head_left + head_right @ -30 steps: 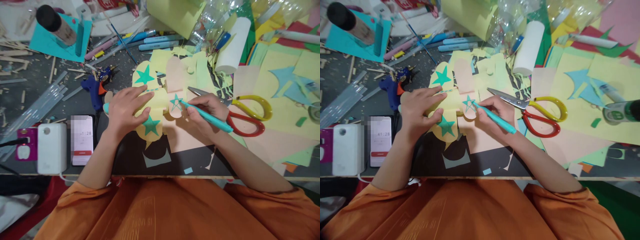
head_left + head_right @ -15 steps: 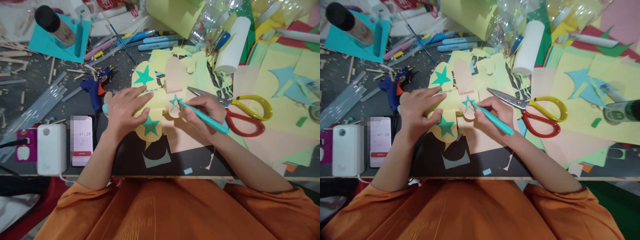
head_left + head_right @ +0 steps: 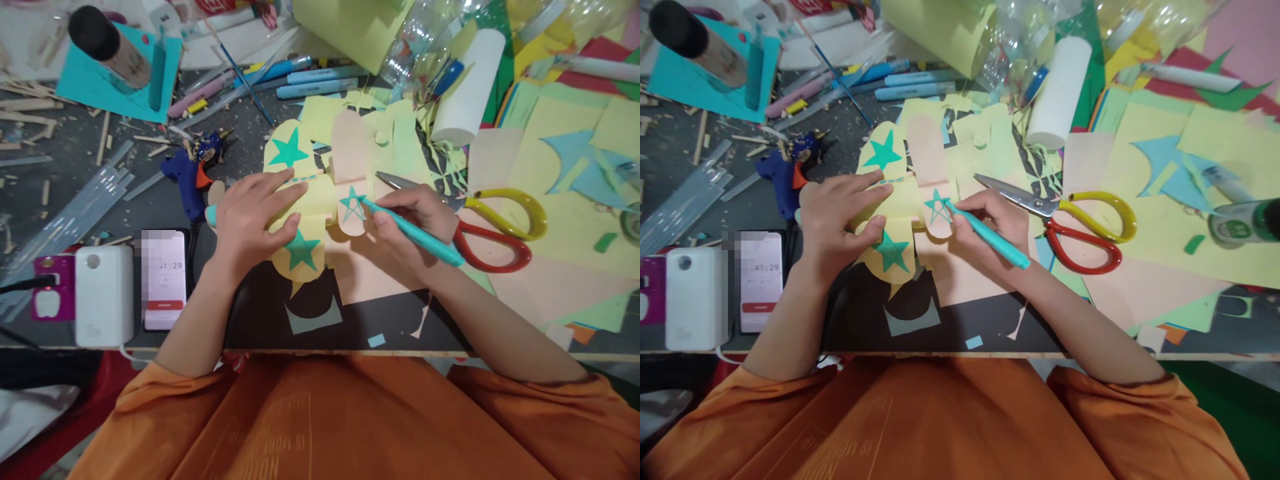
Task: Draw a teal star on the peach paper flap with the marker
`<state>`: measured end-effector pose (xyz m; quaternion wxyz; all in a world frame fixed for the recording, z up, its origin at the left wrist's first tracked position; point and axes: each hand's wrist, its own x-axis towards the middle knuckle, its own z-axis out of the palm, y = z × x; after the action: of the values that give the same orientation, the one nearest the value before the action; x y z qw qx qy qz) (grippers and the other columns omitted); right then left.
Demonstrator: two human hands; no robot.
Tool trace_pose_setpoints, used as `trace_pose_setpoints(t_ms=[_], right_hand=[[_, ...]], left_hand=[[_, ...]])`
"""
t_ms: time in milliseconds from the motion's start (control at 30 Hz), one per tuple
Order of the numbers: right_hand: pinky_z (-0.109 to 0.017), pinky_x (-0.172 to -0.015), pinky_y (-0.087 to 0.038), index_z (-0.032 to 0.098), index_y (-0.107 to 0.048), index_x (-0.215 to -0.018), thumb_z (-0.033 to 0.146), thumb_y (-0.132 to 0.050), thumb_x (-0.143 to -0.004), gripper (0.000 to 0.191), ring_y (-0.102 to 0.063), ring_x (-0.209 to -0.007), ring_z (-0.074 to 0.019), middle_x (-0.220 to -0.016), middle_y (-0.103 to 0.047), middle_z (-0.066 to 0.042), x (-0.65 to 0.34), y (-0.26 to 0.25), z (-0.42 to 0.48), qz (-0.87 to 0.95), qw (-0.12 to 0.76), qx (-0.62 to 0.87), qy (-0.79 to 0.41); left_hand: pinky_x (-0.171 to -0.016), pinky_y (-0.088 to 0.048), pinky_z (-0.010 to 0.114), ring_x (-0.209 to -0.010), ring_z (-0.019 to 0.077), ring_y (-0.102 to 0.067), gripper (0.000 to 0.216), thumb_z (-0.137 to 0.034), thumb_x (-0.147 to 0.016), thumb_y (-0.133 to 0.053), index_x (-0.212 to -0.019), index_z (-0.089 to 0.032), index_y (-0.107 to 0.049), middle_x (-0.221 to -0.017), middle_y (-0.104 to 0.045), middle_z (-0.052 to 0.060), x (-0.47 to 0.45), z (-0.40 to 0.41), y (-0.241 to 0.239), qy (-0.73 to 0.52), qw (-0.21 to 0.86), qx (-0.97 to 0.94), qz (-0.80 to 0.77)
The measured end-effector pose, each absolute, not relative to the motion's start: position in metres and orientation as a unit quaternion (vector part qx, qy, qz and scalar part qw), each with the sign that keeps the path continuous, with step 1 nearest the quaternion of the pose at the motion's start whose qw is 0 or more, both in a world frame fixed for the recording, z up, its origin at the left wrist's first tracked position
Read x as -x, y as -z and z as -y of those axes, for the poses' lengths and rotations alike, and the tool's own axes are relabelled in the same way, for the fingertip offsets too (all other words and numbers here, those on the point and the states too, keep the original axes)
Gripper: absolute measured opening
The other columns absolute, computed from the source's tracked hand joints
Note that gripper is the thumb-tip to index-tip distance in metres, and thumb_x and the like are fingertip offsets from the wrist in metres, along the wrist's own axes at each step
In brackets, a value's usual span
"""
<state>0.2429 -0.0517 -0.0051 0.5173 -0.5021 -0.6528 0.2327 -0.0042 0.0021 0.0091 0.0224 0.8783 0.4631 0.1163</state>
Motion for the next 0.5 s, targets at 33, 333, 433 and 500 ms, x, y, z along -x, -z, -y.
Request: trace_pose_setpoints(t_ms=[33,333,433,500], right_hand=[[-0.028,-0.050,-0.051,0.022,-0.063,-0.087,0.030,-0.063,-0.090,0.009,-0.062,-0.057,-0.0122,-0.072,-0.067,0.001,-0.2431,0.0042,0.0517,0.657,0.513,0.500,-0.233],[-0.032,-0.054,-0.051,0.023,-0.063,-0.091,0.031,-0.063,-0.092,0.008,-0.061,-0.057,-0.0138,-0.076,-0.070,-0.002,-0.2425,0.0089,0.0525,0.642,0.520,0.492,-0.274],[-0.031,-0.053,-0.050,0.024,-0.065,-0.090,0.035,-0.064,-0.092,0.012,-0.061,-0.059,-0.0138,-0.076,-0.069,-0.001,-0.2437,0.0062,0.0531,0.638,0.529,0.502,-0.247],[-0.032,-0.053,-0.051,0.025,-0.066,-0.087,0.040,-0.064,-0.091,0.016,-0.062,-0.060,-0.0146,-0.075,-0.068,-0.001,-0.2454,0.0030,0.0537,0.640,0.532,0.504,-0.230]], left_hand=[[-0.104,-0.050,0.039,-0.123,0.0226,-0.065,0.042,-0.042,-0.098,-0.040,-0.128,-0.033,-0.067,-0.138,-0.068,-0.002,0.0042,-0.0020,-0.0091,-0.116,0.023,-0.878,-0.464],[-0.106,-0.049,0.039,-0.125,0.0232,-0.064,0.041,-0.041,-0.097,-0.042,-0.130,-0.035,-0.065,-0.140,-0.067,-0.002,0.0032,-0.0024,-0.0103,-0.097,0.027,-0.875,-0.474],[-0.105,-0.050,0.040,-0.124,0.0235,-0.065,0.042,-0.043,-0.097,-0.041,-0.129,-0.035,-0.066,-0.139,-0.068,-0.001,0.0027,-0.0026,-0.0112,-0.098,0.030,-0.874,-0.476],[-0.106,-0.050,0.040,-0.125,0.0240,-0.065,0.042,-0.043,-0.097,-0.041,-0.130,-0.035,-0.066,-0.140,-0.067,-0.001,0.0026,-0.0025,-0.0117,-0.096,0.035,-0.874,-0.475]])
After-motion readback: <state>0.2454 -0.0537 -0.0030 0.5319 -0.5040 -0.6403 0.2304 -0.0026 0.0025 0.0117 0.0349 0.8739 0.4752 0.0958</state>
